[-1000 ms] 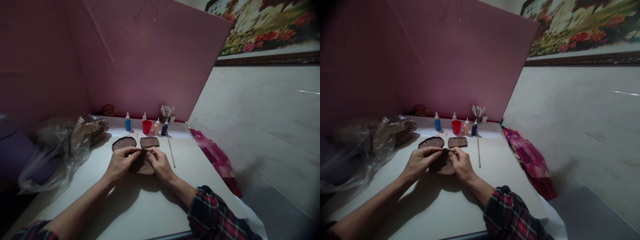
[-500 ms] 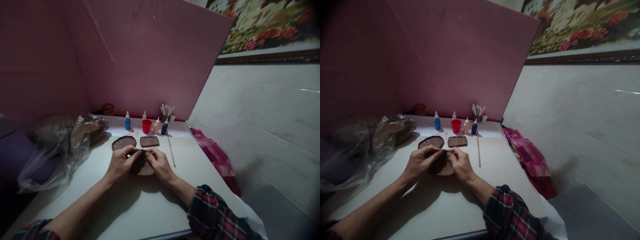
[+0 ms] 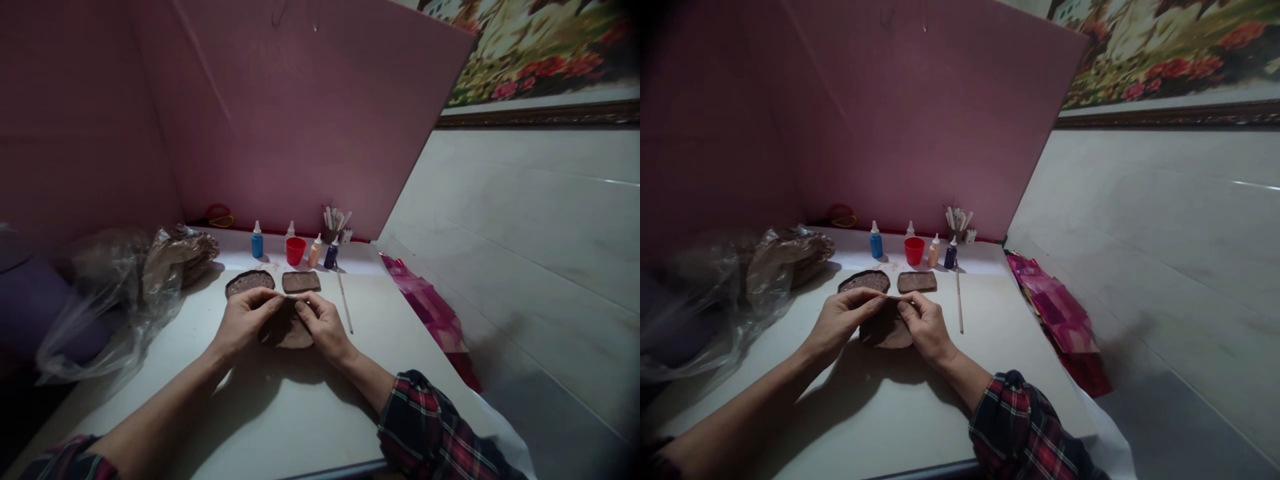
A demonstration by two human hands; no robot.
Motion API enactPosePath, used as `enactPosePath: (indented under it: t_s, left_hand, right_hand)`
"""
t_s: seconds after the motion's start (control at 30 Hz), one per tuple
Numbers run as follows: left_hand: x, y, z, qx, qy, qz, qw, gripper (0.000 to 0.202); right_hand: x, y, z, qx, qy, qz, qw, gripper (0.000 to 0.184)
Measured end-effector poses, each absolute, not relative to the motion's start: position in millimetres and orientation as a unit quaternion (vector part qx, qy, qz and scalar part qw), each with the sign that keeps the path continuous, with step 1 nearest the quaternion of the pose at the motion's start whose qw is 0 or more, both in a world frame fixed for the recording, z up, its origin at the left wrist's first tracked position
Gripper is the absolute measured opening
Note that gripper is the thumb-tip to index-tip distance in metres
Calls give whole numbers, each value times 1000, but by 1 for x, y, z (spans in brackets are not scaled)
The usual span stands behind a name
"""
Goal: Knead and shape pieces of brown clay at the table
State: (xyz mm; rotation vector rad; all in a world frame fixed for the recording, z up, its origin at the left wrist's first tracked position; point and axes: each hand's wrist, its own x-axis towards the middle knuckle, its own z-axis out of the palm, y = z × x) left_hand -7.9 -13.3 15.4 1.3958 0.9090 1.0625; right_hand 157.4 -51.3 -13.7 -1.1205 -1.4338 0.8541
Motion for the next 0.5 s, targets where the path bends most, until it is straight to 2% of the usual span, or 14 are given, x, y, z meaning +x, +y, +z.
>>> enactPosePath:
  t_s: [0.2, 0.33, 0.5]
  left_hand:
    - [-8, -11, 16, 560, 372, 432, 601, 25]
    - [-6, -11, 11, 582, 344, 402, 617, 40]
    - [-6, -11, 11, 587, 411, 380, 584, 20]
  right_hand:
    - [157, -53, -11, -473, -618, 343, 527, 25]
    - [157, -54, -10, -475, -616, 343, 527, 25]
    - [159, -53, -9, -490, -565, 412, 521, 44]
